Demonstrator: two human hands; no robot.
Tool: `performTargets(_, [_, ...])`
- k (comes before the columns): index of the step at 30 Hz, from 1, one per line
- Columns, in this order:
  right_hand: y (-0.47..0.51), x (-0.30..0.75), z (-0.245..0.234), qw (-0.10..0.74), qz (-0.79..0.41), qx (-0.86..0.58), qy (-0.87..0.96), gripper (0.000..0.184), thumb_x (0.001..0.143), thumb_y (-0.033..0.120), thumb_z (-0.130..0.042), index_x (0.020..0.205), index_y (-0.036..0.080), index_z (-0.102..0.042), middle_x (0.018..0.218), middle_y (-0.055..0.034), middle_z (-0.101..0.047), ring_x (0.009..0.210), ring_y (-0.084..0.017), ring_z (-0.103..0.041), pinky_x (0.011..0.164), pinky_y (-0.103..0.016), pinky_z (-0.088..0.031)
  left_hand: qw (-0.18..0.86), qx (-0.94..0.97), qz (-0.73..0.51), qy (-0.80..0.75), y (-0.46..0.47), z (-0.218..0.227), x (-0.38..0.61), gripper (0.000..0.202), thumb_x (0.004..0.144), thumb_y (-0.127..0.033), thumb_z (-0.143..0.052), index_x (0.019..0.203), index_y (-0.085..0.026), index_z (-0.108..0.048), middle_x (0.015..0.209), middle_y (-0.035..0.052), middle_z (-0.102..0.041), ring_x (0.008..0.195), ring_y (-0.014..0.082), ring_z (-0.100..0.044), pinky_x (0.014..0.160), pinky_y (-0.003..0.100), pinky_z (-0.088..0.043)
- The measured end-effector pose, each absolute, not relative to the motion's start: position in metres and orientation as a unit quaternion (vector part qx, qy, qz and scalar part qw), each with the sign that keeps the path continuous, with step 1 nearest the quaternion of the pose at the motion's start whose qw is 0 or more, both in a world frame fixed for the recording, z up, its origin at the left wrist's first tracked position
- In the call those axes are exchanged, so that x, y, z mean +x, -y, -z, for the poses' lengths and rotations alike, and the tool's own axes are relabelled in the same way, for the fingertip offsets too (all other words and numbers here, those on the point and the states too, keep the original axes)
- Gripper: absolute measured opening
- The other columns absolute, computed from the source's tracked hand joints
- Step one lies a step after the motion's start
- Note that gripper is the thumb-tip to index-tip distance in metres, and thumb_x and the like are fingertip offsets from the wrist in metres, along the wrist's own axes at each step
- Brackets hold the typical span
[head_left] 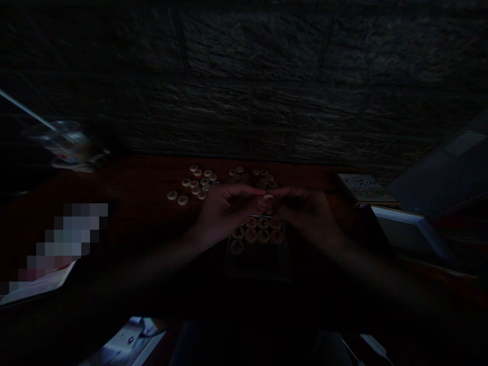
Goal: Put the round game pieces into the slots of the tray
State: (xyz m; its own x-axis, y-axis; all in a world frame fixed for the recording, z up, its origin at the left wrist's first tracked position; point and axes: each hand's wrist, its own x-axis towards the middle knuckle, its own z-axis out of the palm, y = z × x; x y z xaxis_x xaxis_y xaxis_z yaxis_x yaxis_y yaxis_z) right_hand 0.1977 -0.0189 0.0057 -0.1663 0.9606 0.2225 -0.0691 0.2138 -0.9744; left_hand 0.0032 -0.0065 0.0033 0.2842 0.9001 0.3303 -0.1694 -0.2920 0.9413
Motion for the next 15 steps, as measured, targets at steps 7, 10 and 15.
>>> performTargets(7, [0.0181,0.1994,-0.0064,0.518,-0.503,-0.359,0.592,0.028,0.068,0.033,-0.097,0.093,0.024,-0.085,0.088,-0.0031,-0.084,0.074,-0.016,-0.076,0.073,-0.029,-0.063,0.515,0.614,-0.512,-0.310,0.0061,-0.0032,0.0027,0.017,0.083,-0.029,-0.086,0.097,-0.020,-0.083,0.088,0.0044,-0.084,0.077,0.0191,-0.082,0.072,0.029,-0.069])
performTargets(10, [0.0175,0.1999,-0.0069,0.514,-0.500,-0.353,0.601,0.027,0.071,0.034,-0.095,0.094,0.025,-0.085,0.087,-0.0031,-0.083,0.075,-0.017,-0.077,0.076,-0.032,-0.064,0.515,0.609,-0.514,-0.317,0.0061,-0.0036,0.0032,0.019,0.083,-0.032,-0.086,0.098,-0.021,-0.083,0.089,0.0048,-0.084,0.077,0.0195,-0.082,0.073,0.029,-0.069])
performTargets(15, [0.0170,0.1996,-0.0058,0.509,-0.500,-0.361,0.600,0.025,0.075,0.035,-0.092,0.096,0.025,-0.086,0.086,-0.0034,-0.083,0.073,-0.017,-0.075,0.073,-0.031,-0.062,0.524,0.597,-0.508,-0.333,0.0066,-0.0055,0.0035,0.024,0.083,-0.037,-0.086,0.097,-0.018,-0.082,0.088,0.0064,-0.084,0.076,0.0210,-0.081,0.073,0.032,-0.069])
